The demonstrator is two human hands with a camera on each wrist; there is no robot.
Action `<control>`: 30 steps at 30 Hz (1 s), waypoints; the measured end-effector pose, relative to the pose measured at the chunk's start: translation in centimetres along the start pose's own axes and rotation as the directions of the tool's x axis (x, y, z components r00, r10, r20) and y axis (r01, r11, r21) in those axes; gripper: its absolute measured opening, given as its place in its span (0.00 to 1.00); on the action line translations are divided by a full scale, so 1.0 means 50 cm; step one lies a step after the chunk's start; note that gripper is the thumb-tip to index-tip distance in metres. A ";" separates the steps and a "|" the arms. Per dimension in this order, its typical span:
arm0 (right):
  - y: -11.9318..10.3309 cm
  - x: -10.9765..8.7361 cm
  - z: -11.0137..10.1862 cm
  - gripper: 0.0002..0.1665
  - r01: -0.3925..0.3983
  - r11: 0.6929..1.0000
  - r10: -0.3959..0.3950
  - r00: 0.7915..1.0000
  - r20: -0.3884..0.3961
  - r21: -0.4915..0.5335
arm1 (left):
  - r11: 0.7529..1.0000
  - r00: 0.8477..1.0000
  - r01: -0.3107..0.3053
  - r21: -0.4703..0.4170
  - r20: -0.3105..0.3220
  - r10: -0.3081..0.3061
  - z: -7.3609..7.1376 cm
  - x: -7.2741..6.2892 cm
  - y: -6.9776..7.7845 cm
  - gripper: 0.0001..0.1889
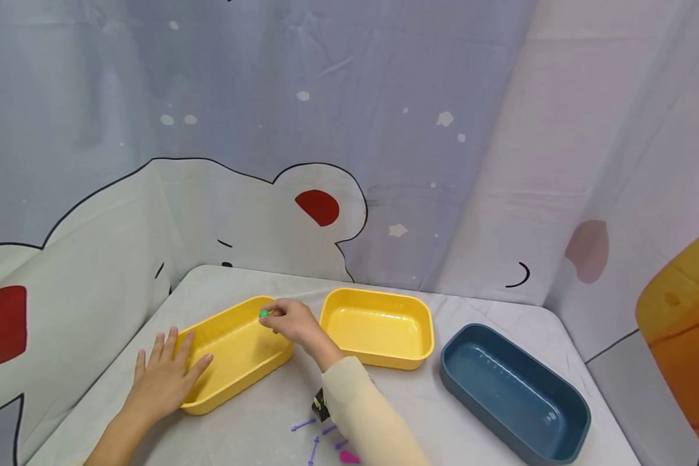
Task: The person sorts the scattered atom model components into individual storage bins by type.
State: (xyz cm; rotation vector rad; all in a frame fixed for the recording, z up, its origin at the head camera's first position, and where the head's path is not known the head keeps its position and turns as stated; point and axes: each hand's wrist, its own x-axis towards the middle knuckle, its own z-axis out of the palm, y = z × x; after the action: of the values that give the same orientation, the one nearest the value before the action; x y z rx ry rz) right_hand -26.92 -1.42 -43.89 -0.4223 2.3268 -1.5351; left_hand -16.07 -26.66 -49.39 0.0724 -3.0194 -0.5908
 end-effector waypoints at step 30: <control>-0.008 0.027 0.005 0.15 -0.044 0.999 0.045 0.998 -0.038 0.020 | 1.000 1.000 -0.008 0.015 -0.023 0.009 0.004 0.000 -0.002 0.47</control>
State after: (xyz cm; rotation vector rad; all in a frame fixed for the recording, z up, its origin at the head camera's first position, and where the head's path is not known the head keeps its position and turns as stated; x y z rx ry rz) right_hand -28.01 -2.33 -43.73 -0.3365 2.3326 -1.5564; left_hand -16.07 -26.70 -49.62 0.0669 -3.0001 -0.5629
